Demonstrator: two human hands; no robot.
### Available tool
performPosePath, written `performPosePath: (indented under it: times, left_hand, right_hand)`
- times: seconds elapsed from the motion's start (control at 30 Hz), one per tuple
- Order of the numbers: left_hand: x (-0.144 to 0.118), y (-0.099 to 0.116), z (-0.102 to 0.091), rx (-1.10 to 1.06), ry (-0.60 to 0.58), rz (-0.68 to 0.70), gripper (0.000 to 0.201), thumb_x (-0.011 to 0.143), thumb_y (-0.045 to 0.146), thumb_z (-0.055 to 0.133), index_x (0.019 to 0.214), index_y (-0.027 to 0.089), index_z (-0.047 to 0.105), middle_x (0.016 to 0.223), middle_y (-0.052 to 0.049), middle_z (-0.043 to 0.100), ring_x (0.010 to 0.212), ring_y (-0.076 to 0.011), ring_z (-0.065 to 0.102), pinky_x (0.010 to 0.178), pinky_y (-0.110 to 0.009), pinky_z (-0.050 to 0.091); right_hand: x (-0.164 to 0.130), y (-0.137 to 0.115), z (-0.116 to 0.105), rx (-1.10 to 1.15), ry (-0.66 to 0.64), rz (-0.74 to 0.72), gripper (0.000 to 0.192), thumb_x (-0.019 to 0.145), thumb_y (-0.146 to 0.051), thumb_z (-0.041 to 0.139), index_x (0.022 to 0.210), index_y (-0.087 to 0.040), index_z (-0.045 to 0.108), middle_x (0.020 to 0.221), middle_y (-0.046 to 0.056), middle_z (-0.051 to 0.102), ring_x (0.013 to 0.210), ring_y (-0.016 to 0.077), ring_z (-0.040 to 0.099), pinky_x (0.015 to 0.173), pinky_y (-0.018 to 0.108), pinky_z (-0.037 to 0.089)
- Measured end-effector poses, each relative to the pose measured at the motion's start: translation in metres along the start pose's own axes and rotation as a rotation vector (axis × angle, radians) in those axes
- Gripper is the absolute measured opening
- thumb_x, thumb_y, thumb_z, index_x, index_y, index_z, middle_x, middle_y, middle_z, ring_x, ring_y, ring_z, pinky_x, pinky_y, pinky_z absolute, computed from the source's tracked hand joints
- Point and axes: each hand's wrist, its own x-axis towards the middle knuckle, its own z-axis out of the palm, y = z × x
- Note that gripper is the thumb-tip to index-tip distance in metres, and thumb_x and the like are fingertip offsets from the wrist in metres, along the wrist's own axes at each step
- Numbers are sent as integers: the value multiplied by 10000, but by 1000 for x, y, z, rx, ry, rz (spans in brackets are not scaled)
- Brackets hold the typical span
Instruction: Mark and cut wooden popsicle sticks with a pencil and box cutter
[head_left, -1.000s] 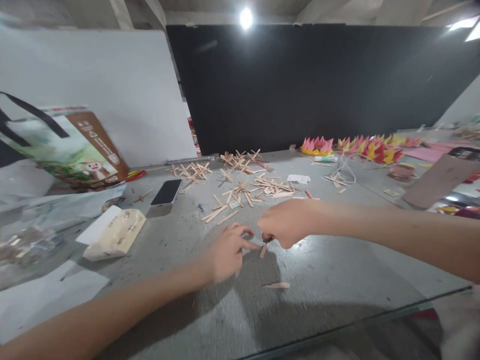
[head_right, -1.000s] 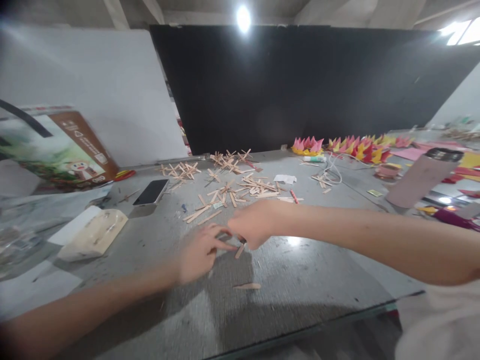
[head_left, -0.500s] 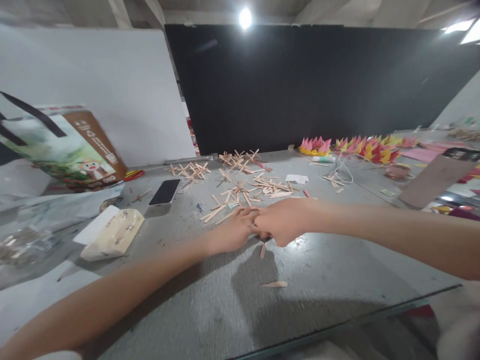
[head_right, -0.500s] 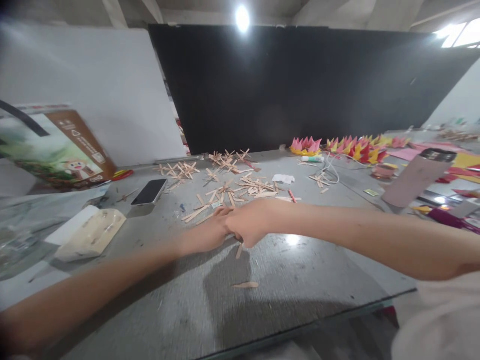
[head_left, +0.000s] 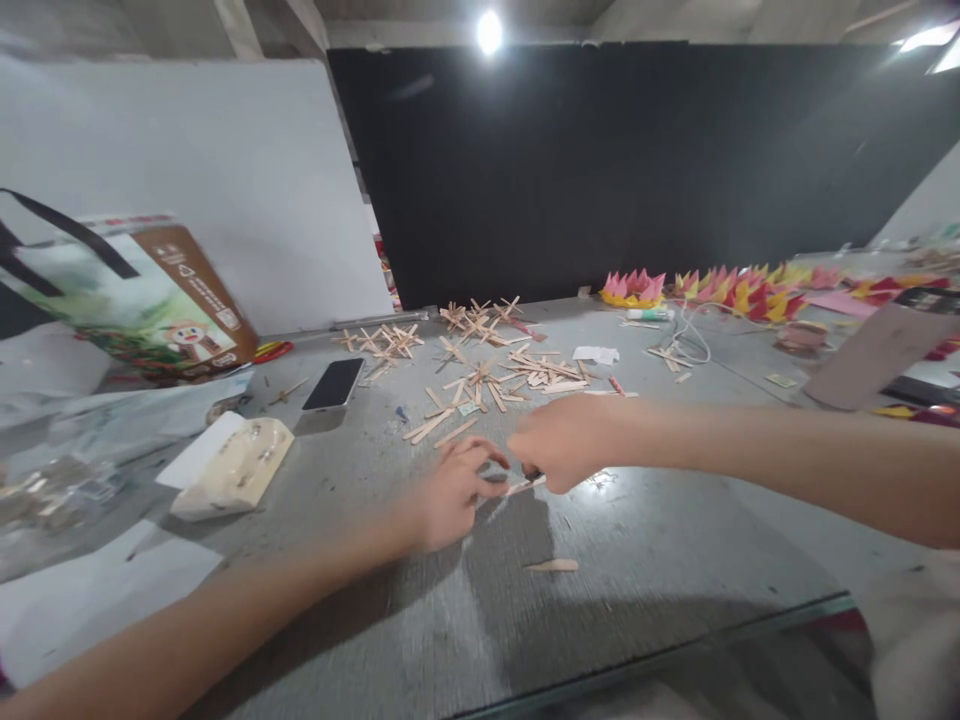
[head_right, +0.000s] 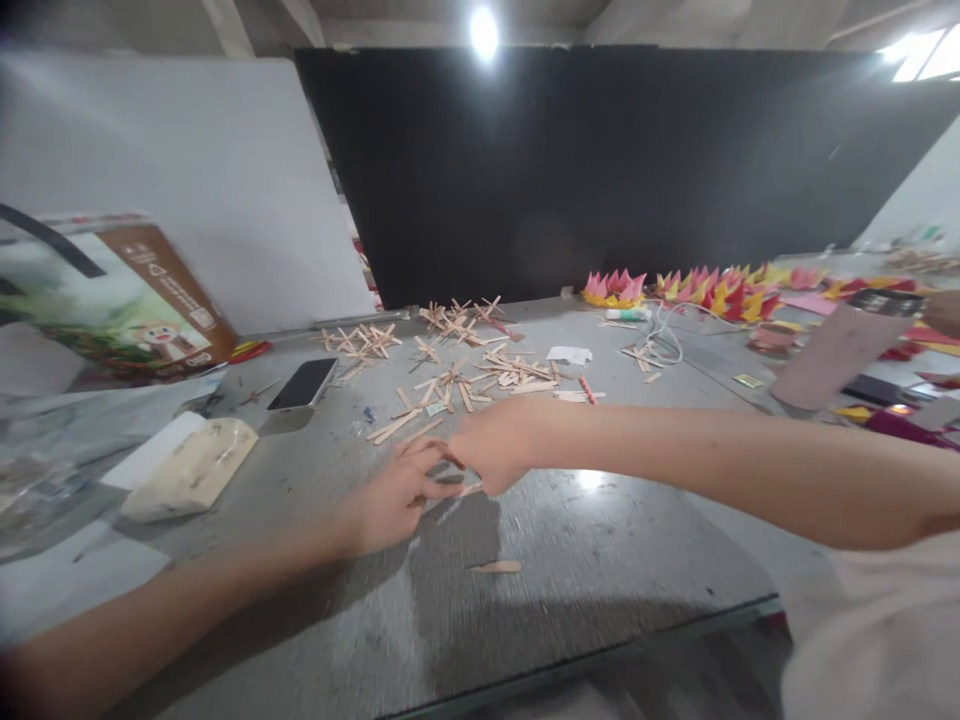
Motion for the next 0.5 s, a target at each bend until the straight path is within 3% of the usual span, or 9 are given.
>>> performPosePath:
  times: [0.1, 0.2, 0.27, 0.37, 0.4, 0.5]
  left_hand:
    - [-7, 20, 6, -96, -5, -18, 610, 821, -63, 538, 1160, 334, 855, 1415, -46, 668, 1405, -291, 514, 1166, -516, 400]
    - [-12, 30, 15, -143, -18, -47, 770, 720, -88, 528, 1251, 382, 829, 1451, -27, 643, 1429, -290, 493, 1188, -520, 395]
    - [-11, 24, 18, -147, 27, -114, 768, 705, -87, 511, 1210, 385, 846, 1399, -33, 651, 1370, -281, 532, 1169, -520, 426]
    - [1, 3, 13, -87, 176, -217, 578, 745, -74, 493, 991, 290, 868, 1258, -61, 676, 1274, -277, 575, 1162, -534, 452]
    - [8, -4, 11, -54, 188, -190, 567, 746, -81, 484, 984, 275, 855, 1249, -66, 672, 1285, -280, 566, 1173, -537, 444]
    - [28, -18, 3, 33, 124, -3, 672, 771, -99, 479, 1226, 286, 790, 1397, -71, 622, 1384, -279, 505, 1215, -507, 425]
  right_hand:
    - [2, 1, -1, -9, -4, -36, 295, 803, -171, 681, 1053, -204, 835, 814, 93, 773, 631, 224, 624, 564, 314, 369]
    - [2, 1, -1, -47, 3, -32, 290, 798, -184, 678, 1043, -175, 833, 823, 116, 777, 640, 235, 631, 552, 313, 369]
    - [2, 0, -2, -51, -3, -25, 293, 801, -189, 679, 1050, -173, 832, 836, 119, 777, 656, 237, 638, 555, 312, 371]
    - [1, 0, -3, -30, -16, -26, 281, 811, -188, 677, 1043, -187, 835, 858, 115, 778, 671, 232, 640, 571, 312, 379]
    - [2, 0, -3, -22, -22, -22, 281, 809, -185, 676, 1040, -190, 836, 868, 114, 780, 669, 229, 636, 574, 314, 380]
    - [3, 2, -2, 6, -21, -35, 281, 784, -156, 678, 1011, -194, 838, 898, 106, 783, 662, 218, 629, 577, 320, 374]
